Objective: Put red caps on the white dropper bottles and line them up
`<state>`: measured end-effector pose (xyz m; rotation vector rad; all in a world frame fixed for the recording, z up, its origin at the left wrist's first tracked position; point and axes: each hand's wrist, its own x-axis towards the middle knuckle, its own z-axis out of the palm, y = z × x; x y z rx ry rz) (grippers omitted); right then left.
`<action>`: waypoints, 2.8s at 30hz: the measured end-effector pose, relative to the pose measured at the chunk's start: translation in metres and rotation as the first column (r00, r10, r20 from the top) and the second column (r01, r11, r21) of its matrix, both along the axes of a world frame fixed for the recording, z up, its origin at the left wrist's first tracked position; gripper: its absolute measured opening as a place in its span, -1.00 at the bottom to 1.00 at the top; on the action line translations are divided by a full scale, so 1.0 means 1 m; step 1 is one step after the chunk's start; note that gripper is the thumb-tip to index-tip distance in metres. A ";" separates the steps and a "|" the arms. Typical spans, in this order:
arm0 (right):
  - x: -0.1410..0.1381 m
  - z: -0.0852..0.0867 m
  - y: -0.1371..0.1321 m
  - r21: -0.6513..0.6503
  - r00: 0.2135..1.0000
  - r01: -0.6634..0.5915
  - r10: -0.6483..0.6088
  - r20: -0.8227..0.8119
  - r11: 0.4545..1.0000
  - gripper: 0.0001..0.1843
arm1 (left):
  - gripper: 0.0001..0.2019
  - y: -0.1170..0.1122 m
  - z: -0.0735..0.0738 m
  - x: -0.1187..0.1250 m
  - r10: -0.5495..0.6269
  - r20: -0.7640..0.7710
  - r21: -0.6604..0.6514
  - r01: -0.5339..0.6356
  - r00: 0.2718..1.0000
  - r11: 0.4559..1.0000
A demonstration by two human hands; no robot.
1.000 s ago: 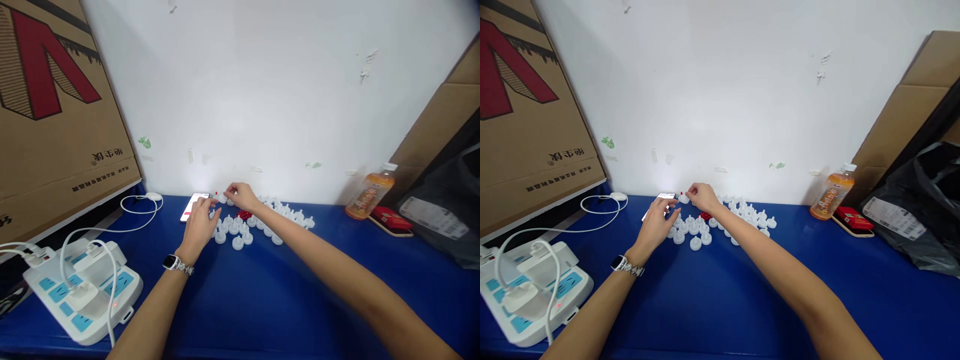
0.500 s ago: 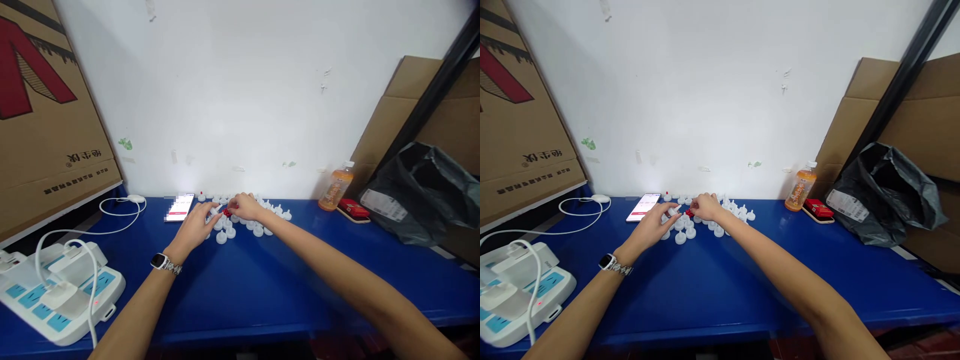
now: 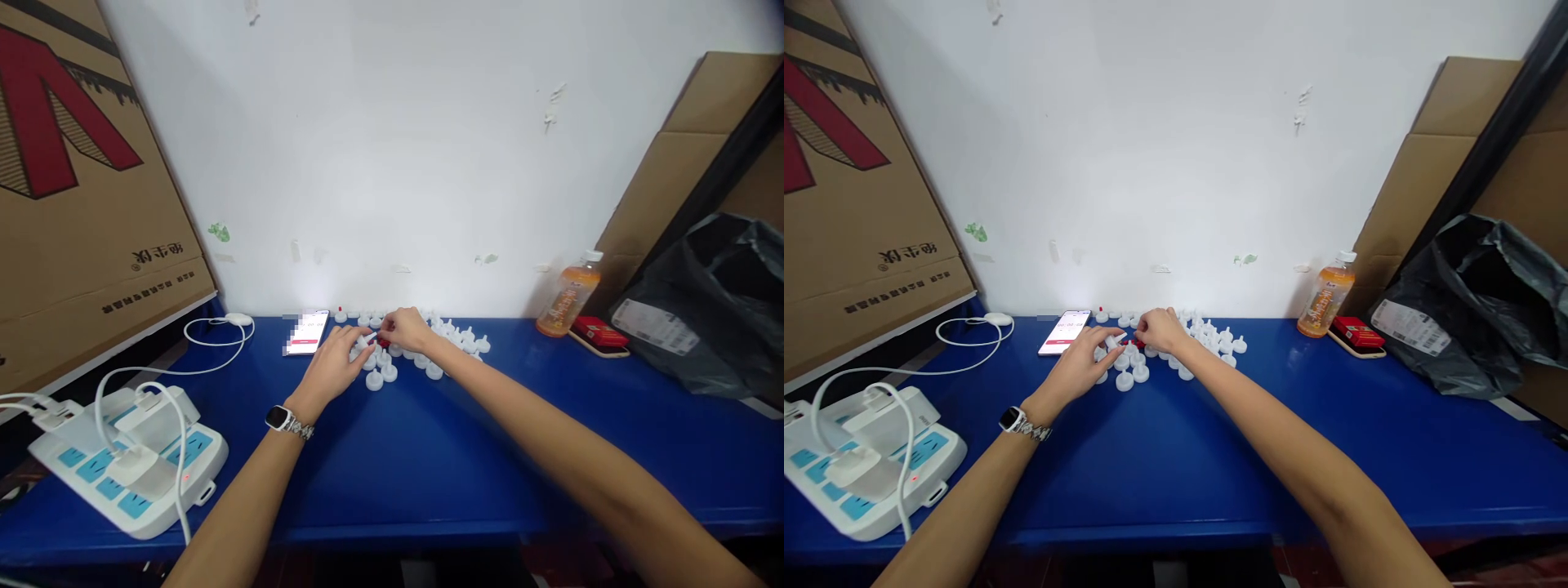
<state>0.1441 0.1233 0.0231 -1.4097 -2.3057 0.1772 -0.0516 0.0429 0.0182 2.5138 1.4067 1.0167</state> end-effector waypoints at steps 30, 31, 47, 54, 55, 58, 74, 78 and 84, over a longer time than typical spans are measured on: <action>0.035 -0.004 -0.045 0.141 0.967 0.048 -0.082 0.242 0.989 -0.82 | -0.65 -0.007 -0.001 0.018 -0.064 0.014 0.014 0.063 0.998 0.998; 0.036 -0.003 -0.045 0.151 0.975 0.039 -0.071 0.210 0.988 -0.84 | -0.65 -0.008 -0.001 0.018 -0.063 0.014 0.012 0.063 0.998 0.998; 0.006 -0.023 -0.088 -0.096 0.343 -0.043 -0.076 -0.936 0.994 -0.71 | -0.61 -0.019 -0.002 0.032 -0.088 -0.063 0.020 0.090 0.994 0.996; 0.004 -0.026 -0.090 -0.081 0.320 -0.021 -0.070 -0.945 0.997 -0.68 | -0.64 -0.023 -0.002 0.038 -0.089 -0.085 0.041 0.093 0.992 0.995; 0.004 -0.026 -0.091 -0.078 0.315 -0.020 -0.068 -0.947 0.997 -0.68 | -0.63 -0.023 -0.002 0.039 -0.083 -0.082 0.044 0.087 0.993 0.995; 0.001 -0.026 -0.094 -0.076 0.299 -0.013 -0.068 -0.952 0.997 -0.67 | -0.62 -0.024 -0.003 0.042 -0.080 -0.081 0.063 0.085 0.994 0.994; -0.010 -0.026 -0.096 -0.125 0.201 -0.111 -0.101 -0.974 0.986 -0.70 | -0.51 -0.024 -0.012 0.040 -0.115 -0.082 0.078 0.122 0.990 0.989; 0.000 -0.015 -0.083 -0.233 0.284 -0.247 -0.160 -0.945 0.941 -0.71 | -0.49 -0.022 -0.011 0.041 -0.104 -0.066 0.047 0.107 0.992 0.993; 0.002 -0.004 -0.031 -0.334 0.481 -0.310 -0.156 -0.863 0.890 -0.84 | -0.39 -0.005 -0.008 0.011 -0.016 -0.020 0.021 0.016 1.000 1.000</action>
